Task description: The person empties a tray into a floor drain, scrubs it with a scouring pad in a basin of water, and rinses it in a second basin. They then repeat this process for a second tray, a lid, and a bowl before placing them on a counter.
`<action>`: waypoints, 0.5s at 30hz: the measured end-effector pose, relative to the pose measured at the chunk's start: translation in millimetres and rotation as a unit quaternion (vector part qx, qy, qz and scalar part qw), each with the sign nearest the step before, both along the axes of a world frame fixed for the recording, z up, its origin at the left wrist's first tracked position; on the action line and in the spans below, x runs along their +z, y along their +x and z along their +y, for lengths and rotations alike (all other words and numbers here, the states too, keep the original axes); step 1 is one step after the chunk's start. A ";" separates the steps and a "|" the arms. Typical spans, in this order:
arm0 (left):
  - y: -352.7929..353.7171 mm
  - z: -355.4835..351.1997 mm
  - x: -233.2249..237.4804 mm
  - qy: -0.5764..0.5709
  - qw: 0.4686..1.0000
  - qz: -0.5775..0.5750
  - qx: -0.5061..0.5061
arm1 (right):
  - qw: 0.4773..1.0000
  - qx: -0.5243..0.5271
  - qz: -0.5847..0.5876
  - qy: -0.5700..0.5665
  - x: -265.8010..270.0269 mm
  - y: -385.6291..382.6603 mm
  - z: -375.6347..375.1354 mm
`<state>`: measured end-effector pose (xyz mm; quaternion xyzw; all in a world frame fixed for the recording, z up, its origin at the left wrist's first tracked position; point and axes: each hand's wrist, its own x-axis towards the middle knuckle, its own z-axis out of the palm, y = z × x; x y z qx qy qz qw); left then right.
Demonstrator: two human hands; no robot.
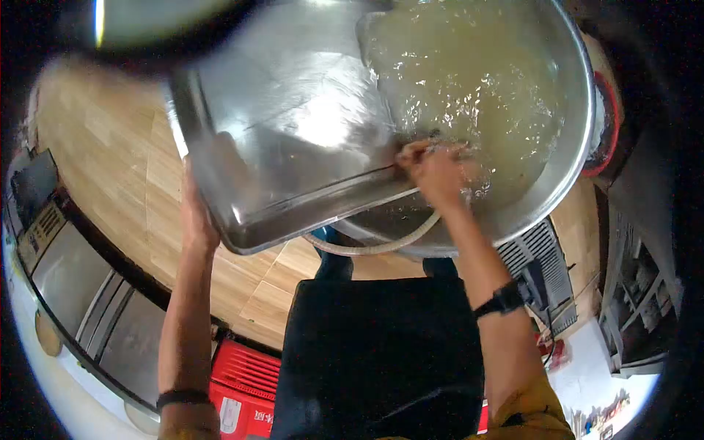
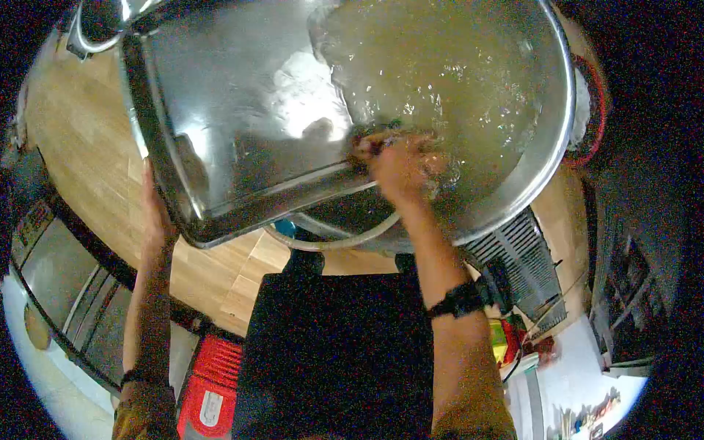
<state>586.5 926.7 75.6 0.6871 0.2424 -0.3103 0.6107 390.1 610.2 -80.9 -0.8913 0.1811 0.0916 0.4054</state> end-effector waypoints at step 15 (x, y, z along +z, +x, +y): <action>-58.1 14.0 -50.1 0.052 0.995 -0.066 -0.055 | 0.983 0.094 -0.157 -0.017 60.5 206.5 194.3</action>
